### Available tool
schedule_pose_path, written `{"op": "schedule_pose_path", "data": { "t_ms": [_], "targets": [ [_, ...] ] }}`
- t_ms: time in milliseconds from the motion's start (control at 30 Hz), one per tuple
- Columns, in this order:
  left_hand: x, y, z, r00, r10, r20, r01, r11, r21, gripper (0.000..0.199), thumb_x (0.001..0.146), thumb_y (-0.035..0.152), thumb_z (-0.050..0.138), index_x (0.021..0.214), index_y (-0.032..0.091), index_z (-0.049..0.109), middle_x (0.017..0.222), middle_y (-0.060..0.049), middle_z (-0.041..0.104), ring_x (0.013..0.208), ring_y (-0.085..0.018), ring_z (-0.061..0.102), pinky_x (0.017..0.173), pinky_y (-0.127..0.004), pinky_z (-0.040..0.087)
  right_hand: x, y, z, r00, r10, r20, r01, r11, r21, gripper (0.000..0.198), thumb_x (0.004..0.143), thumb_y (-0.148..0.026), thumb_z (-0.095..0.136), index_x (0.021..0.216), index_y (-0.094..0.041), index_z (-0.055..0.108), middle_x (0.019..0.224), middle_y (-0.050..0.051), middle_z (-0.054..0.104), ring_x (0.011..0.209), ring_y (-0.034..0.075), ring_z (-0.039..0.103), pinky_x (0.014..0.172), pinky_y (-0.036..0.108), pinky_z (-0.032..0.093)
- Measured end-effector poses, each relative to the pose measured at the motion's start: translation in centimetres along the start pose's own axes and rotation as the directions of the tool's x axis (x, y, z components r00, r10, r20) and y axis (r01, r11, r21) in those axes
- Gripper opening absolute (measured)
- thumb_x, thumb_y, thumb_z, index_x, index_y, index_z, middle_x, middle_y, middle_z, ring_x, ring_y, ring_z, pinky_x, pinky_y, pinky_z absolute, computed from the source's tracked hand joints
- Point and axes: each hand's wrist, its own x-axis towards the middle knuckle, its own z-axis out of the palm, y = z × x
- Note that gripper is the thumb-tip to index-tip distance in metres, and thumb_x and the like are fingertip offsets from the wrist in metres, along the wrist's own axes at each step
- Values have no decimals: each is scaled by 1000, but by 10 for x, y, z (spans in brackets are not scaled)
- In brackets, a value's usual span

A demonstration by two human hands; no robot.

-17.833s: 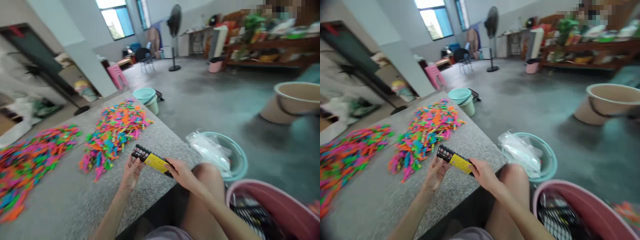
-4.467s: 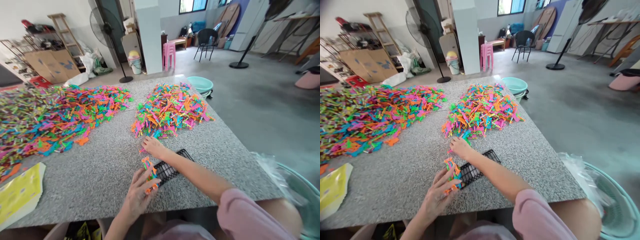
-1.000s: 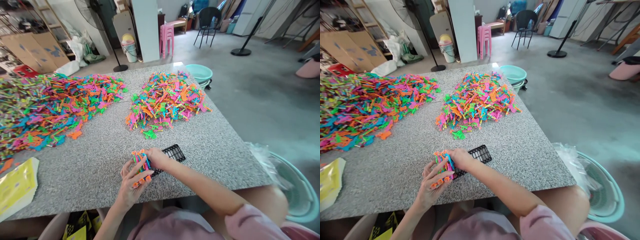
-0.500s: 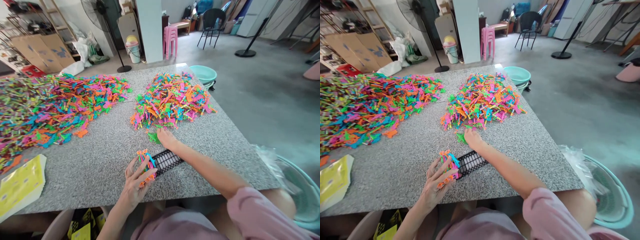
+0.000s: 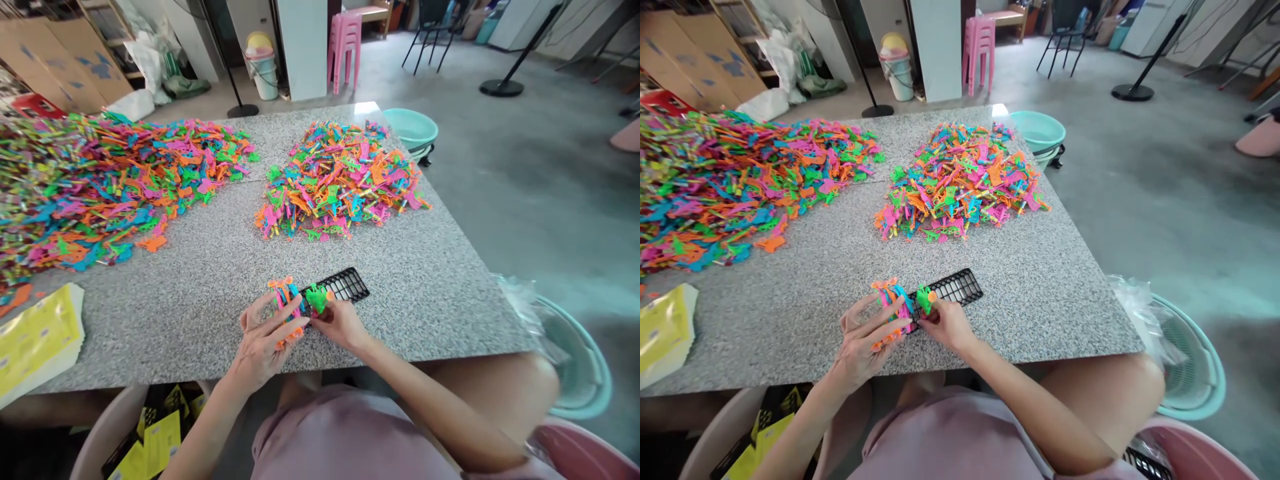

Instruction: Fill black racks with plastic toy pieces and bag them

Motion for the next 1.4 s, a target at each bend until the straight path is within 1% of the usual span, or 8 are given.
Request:
{"op": "schedule_pose_path", "data": {
  "t_ms": [333,467,600,700,767,867,1100,1400],
  "targets": [
    [1,2,10,995,-88,-50,82,992,-97,14,91,29,62,103,24,66,132,-7,63,136,-32,37,99,-44,35,16,-38,-3,964,-36,263,154,882,-445,9,75,-14,65,84,-15,65,82,8,71,75,19,64,62,24,37],
    [3,4,12,989,-124,-86,117,990,-82,43,91,40,62,129,23,57,120,-7,70,126,-29,45,96,-40,38,1,-41,5,960,-39,277,178,850,-496,24,80,-7,56,102,-11,64,98,13,70,86,20,65,69,25,41],
    [1,1,11,993,-61,-105,56,997,-53,31,90,41,63,119,30,66,123,-4,68,124,-29,46,95,-40,39,16,-33,-17,896,-107,431,278,892,-357,18,75,-10,66,93,-15,67,87,6,71,79,17,66,67,22,43],
    [-1,0,12,993,-41,-111,33,996,-78,30,89,42,64,115,29,68,124,-5,68,125,-29,45,96,-42,40,66,-33,-43,958,-125,259,232,869,-438,20,79,-13,66,99,-18,67,92,4,70,83,17,65,76,25,46],
    [-1,-1,13,993,-39,-108,31,997,-76,31,88,42,66,115,28,68,125,-5,68,126,-30,45,95,-42,42,107,-37,-50,988,-150,38,140,765,-629,29,89,-11,53,116,-14,62,112,12,67,101,21,62,86,30,46],
    [-2,-4,15,991,-22,-130,14,998,-62,29,87,42,66,113,29,69,124,-5,68,127,-30,46,95,-43,44,148,-42,-34,988,-155,-25,70,575,-815,41,93,-7,39,132,-5,52,124,23,60,119,28,51,93,38,44],
    [-9,-14,8,999,-11,-31,5,984,-180,32,86,35,69,118,29,65,129,-5,65,132,-30,42,101,-47,43,114,-41,19,980,-178,87,170,530,-831,41,94,-9,37,129,-4,55,120,24,59,110,29,53,87,38,48],
    [-15,-11,-3,997,-19,-74,5,982,-191,28,89,37,66,115,29,66,126,-5,67,130,-29,45,97,-48,48,126,-24,-75,990,-143,13,89,543,-835,42,93,-6,37,127,-17,59,126,14,59,119,26,48,97,36,40]
  ]
}}
